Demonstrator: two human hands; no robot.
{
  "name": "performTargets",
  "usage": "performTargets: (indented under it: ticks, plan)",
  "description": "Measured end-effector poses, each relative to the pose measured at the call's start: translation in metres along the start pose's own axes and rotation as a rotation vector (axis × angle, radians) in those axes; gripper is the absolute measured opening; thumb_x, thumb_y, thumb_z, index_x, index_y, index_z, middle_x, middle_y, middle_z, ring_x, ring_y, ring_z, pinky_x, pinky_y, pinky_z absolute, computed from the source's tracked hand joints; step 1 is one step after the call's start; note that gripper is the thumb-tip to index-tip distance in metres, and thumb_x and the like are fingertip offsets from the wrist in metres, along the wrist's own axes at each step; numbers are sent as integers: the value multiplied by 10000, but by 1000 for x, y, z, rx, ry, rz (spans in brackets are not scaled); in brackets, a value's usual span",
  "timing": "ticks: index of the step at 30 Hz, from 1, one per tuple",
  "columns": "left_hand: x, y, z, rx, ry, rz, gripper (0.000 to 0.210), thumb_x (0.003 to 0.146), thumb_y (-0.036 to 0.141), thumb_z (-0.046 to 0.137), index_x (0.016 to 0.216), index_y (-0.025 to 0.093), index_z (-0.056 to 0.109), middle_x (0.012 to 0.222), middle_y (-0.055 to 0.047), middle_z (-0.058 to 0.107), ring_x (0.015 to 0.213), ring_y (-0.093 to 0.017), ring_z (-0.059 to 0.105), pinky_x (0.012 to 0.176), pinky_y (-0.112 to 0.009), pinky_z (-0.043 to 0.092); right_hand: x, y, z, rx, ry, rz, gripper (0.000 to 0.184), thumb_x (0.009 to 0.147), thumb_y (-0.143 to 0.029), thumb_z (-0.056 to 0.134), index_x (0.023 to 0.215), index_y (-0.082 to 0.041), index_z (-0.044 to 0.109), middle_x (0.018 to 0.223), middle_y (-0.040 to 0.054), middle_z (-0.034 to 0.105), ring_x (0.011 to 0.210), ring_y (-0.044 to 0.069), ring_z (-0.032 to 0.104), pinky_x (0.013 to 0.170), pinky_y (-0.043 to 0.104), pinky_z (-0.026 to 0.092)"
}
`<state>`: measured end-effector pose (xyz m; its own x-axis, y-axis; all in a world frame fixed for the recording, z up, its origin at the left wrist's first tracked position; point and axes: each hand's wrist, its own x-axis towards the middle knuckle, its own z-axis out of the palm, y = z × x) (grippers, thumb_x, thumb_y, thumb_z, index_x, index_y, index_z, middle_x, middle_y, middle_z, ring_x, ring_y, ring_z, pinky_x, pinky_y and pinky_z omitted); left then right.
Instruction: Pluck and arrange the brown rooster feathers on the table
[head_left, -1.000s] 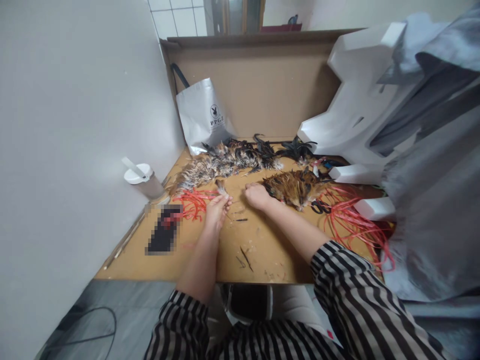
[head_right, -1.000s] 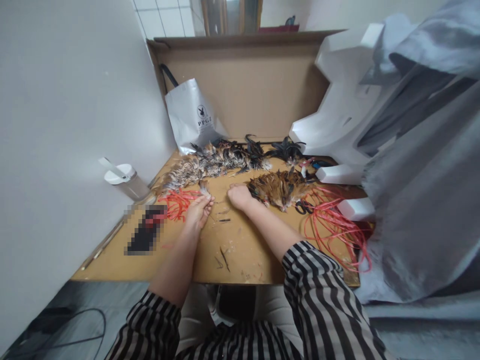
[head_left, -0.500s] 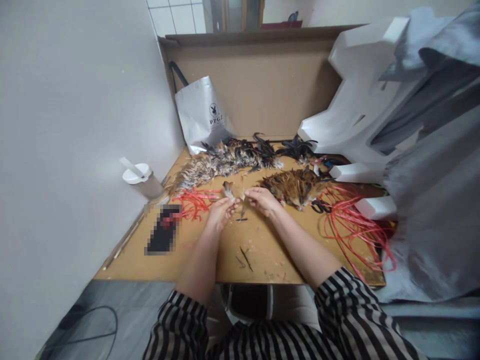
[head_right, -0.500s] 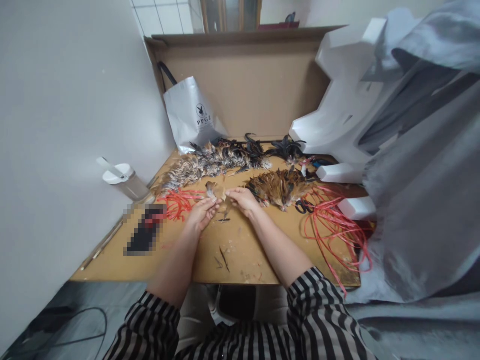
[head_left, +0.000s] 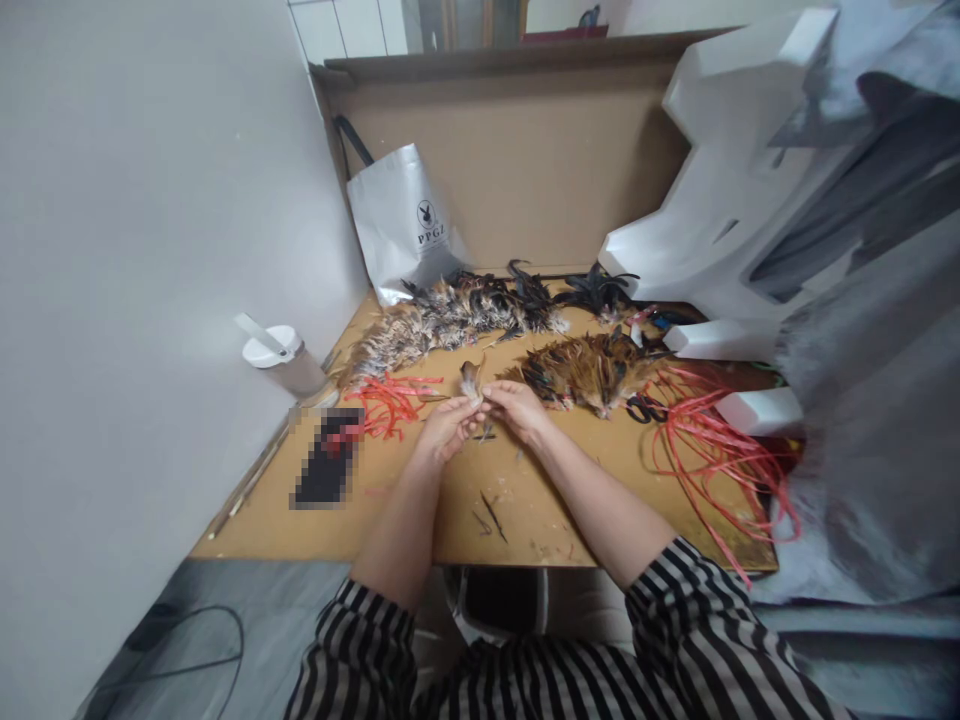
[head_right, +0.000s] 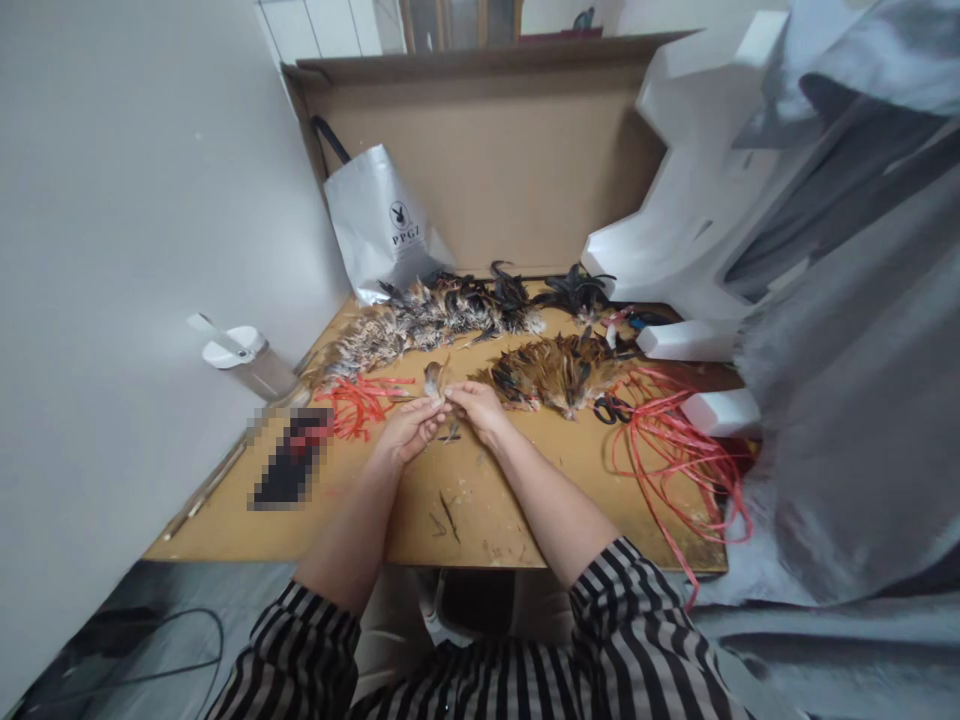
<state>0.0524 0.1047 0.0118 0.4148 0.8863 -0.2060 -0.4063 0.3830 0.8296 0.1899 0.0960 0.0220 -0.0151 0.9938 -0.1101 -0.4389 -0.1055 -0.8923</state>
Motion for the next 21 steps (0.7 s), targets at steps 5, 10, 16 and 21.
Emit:
performTargets:
  ticks: [5, 10, 16, 21]
  plan:
    - [2, -2, -1, 26, 42, 73, 158, 610, 171, 708, 723, 87, 639, 669, -38, 645, 517, -32, 541, 474, -112, 408, -1, 0, -1, -63, 1, -13, 254, 538, -323, 731, 664, -134, 618, 514, -19, 579, 451, 63, 465, 476, 202, 330]
    - [1, -3, 1, 106, 52, 101, 192, 598, 212, 715, 727, 92, 639, 671, -45, 648, 525, -43, 542, 491, -134, 411, -3, 0, -1, -189, 13, -94, 242, 539, -326, 723, 661, -139, 628, 578, -4, 613, 505, 80, 497, 526, 216, 362]
    - [-1, -2, 3, 237, 60, 103, 234, 590, 265, 717, 733, 95, 643, 706, -72, 658, 545, -69, 555, 503, -165, 419, -2, 0, 1, -246, 34, -126, 227, 546, -325, 701, 645, -139, 619, 569, -11, 598, 517, 89, 500, 572, 235, 390]
    - [1, 2, -2, 208, 146, 185, 228, 588, 284, 714, 693, 102, 626, 665, -45, 636, 500, -47, 522, 469, -148, 391, -2, -13, -15, -634, 24, -232, 229, 629, -330, 636, 736, -129, 652, 662, 19, 636, 559, 100, 511, 585, 231, 389]
